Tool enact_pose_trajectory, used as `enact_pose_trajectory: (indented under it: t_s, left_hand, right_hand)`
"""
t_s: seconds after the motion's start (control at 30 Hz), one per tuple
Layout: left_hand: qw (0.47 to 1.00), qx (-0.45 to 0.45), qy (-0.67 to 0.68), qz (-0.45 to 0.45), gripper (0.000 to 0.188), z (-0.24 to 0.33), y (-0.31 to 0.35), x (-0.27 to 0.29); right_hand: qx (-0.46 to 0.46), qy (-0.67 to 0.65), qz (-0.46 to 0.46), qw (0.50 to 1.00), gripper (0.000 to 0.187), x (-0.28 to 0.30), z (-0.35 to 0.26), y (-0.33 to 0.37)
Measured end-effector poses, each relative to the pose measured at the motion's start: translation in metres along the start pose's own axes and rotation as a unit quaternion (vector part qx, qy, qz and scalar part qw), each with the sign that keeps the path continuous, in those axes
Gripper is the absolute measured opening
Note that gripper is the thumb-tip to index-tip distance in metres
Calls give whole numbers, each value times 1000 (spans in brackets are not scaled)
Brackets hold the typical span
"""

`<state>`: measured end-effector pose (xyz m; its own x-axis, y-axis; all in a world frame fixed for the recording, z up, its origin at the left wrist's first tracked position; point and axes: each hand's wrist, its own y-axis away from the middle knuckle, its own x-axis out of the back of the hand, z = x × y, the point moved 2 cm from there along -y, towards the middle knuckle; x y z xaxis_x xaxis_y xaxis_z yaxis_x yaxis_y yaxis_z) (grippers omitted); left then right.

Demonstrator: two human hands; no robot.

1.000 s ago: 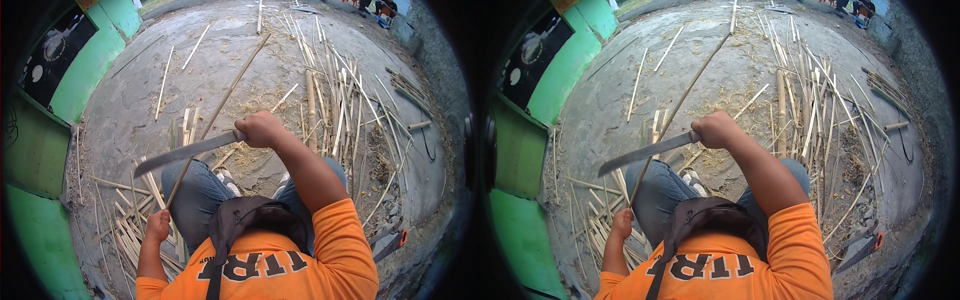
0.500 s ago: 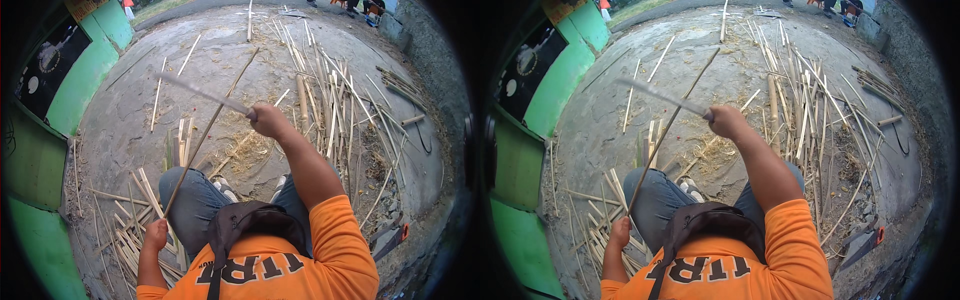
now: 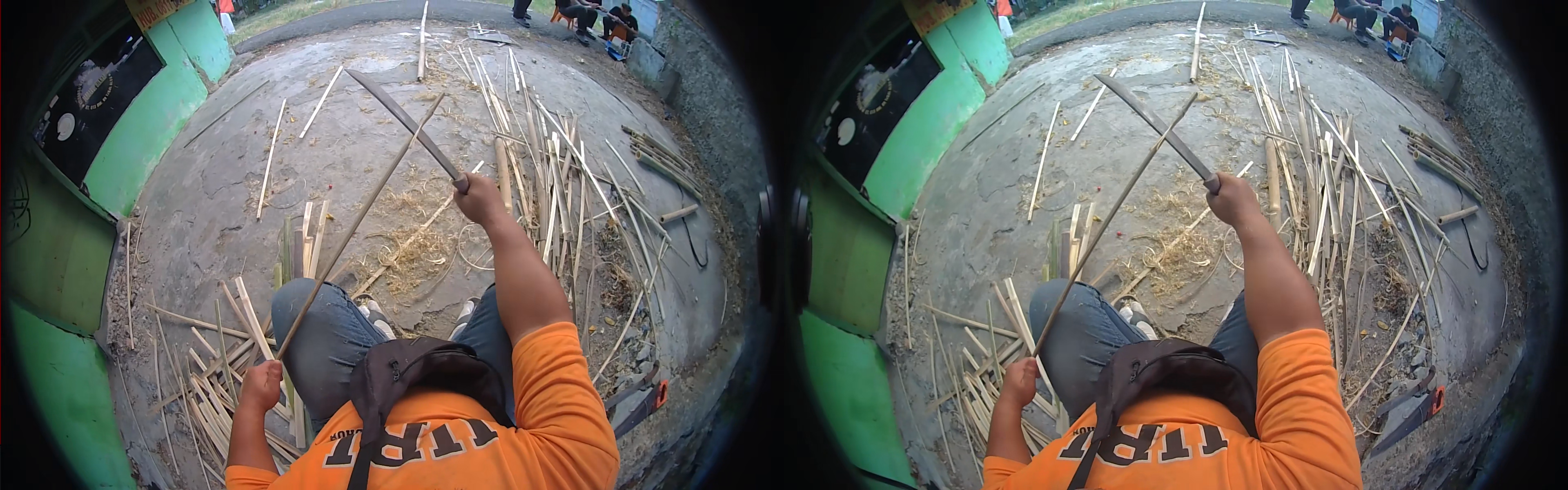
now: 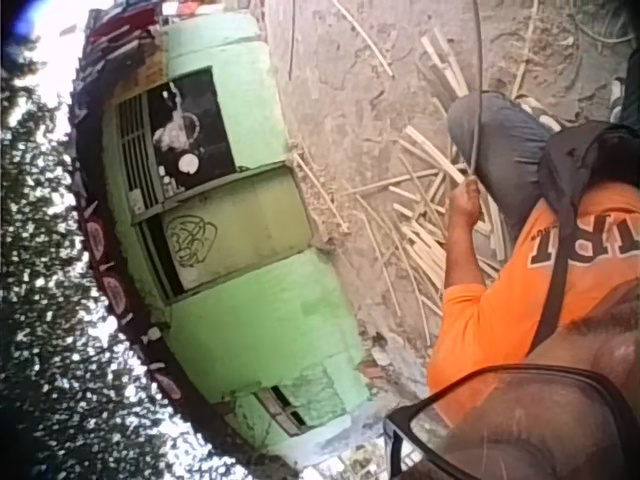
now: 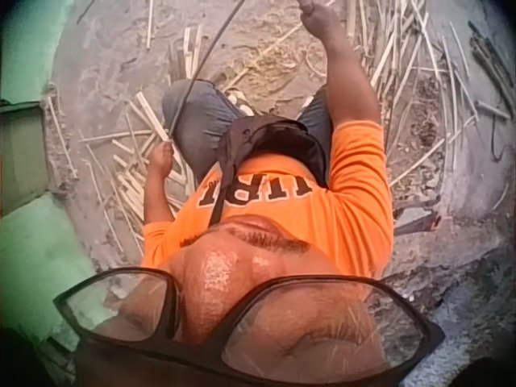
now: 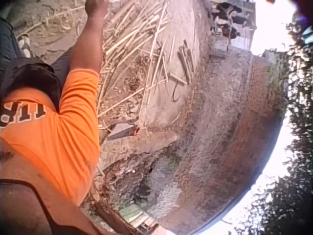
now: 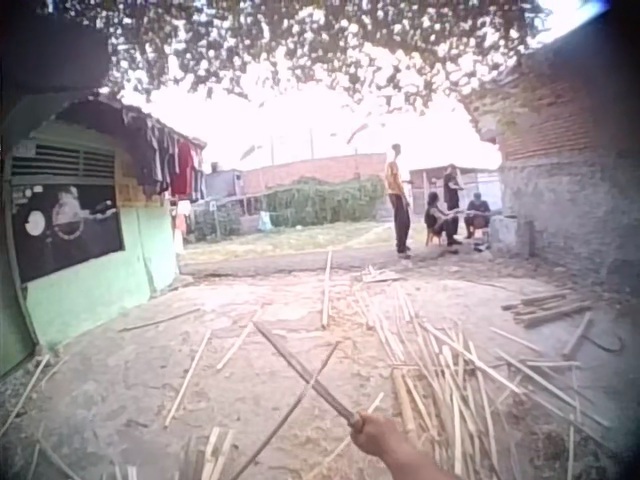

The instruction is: The person thins bamboo strips by hand using a large knife to scrape and shave down the surface of the strips.

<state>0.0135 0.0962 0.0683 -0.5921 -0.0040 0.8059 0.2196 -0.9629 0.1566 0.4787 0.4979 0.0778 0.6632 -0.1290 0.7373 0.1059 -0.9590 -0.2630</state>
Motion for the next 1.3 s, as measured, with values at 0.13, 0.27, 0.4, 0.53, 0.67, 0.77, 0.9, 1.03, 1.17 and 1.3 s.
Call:
enact_pose_trajectory:
  t_s: [0.13, 0.27, 0.4, 0.53, 0.67, 0.77, 0.9, 1.03, 1.17, 1.3]
  left_hand:
    - [1000, 8, 14, -12, 67, -5, 6, 0]
    - [1000, 6, 21, -14, 68, -10, 5, -2]
    - [1000, 3, 7, -7, 66, -5, 3, 2]
    - [1000, -4, 13, -3, 65, -11, 7, 6]
    - [1000, -8, 23, -15, 65, -3, 1, 8]
    - [999, 0, 17, -33, 66, 8, -2, 16]
    - [997, 20, 13, -69, 66, 9, -6, 17]
    - [998, 15, 31, -52, 65, -5, -1, 14]
    - [998, 8, 19, -52, 65, 2, -4, 16]
    - [999, -4, 5, -41, 64, 1, -1, 19]
  right_hand:
    - [30, -45, 19, 998, 17, -3, -32, 11]
    - [115, 3, -47, 992, 16, -12, -77, 31]
    - [299, 176, -148, 926, 5, -28, -117, 49]
    - [307, 180, -91, 930, 5, -9, -103, 29]
    - [-38, 27, 39, 998, 20, 28, -22, -1]
    - [-26, 29, 67, 997, 21, 27, -3, 0]
    - [-7, 32, -7, 999, 20, 9, -2, 3]
    - [122, 74, -91, 986, 15, 0, -72, 25]
    - [266, 148, -158, 939, 5, -5, -94, 32]
    - [263, 160, -85, 948, 11, 21, -70, 20]
